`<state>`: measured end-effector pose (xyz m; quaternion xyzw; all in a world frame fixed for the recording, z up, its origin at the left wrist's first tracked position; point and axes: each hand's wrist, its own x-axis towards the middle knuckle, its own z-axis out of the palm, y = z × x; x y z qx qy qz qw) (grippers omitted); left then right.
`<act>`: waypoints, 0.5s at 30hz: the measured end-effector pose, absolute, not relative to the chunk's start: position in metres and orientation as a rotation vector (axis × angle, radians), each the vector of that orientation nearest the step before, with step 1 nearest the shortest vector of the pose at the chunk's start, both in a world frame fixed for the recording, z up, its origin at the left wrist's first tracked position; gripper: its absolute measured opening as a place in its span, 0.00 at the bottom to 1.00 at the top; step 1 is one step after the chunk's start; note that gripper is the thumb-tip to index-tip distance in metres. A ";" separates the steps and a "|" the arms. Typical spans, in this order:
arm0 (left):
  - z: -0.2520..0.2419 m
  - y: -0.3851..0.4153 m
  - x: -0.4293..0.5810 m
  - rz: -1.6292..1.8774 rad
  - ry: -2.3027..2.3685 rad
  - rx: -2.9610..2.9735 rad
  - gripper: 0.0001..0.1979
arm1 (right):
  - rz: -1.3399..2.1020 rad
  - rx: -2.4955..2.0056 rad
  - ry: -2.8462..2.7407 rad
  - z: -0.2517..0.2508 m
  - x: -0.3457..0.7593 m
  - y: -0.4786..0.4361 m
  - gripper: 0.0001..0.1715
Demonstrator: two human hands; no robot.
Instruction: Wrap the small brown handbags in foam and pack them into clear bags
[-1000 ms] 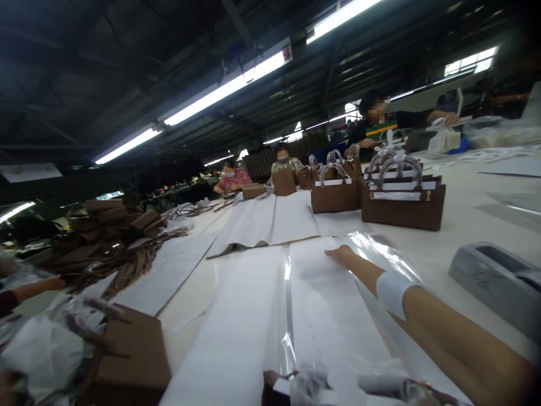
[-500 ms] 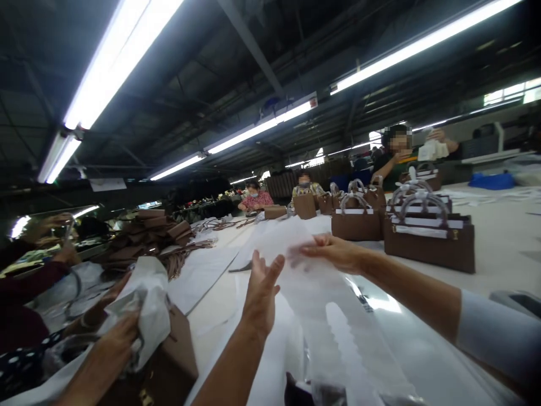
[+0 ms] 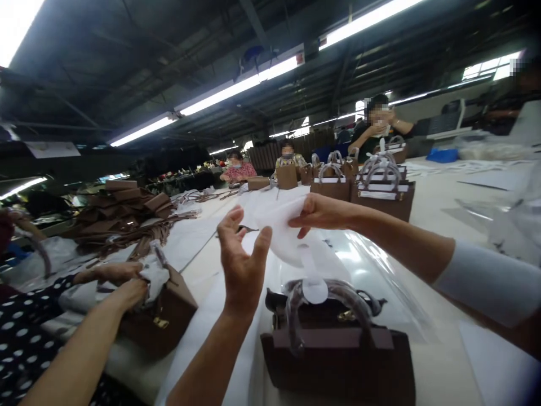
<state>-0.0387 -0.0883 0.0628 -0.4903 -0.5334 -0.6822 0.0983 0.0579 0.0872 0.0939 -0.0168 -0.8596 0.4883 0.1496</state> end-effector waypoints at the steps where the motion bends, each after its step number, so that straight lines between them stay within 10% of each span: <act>1: 0.056 -0.105 -0.030 -1.832 -1.557 -1.446 0.15 | 1.281 -0.082 -2.506 0.088 0.066 0.087 0.10; 7: -0.016 -0.152 0.020 -0.928 -1.722 -1.534 0.14 | 0.552 0.179 -2.867 0.046 0.096 0.078 0.15; 15: -0.030 -0.111 0.030 -0.865 -1.862 -1.287 0.14 | 0.439 0.263 -2.813 0.052 0.108 0.053 0.19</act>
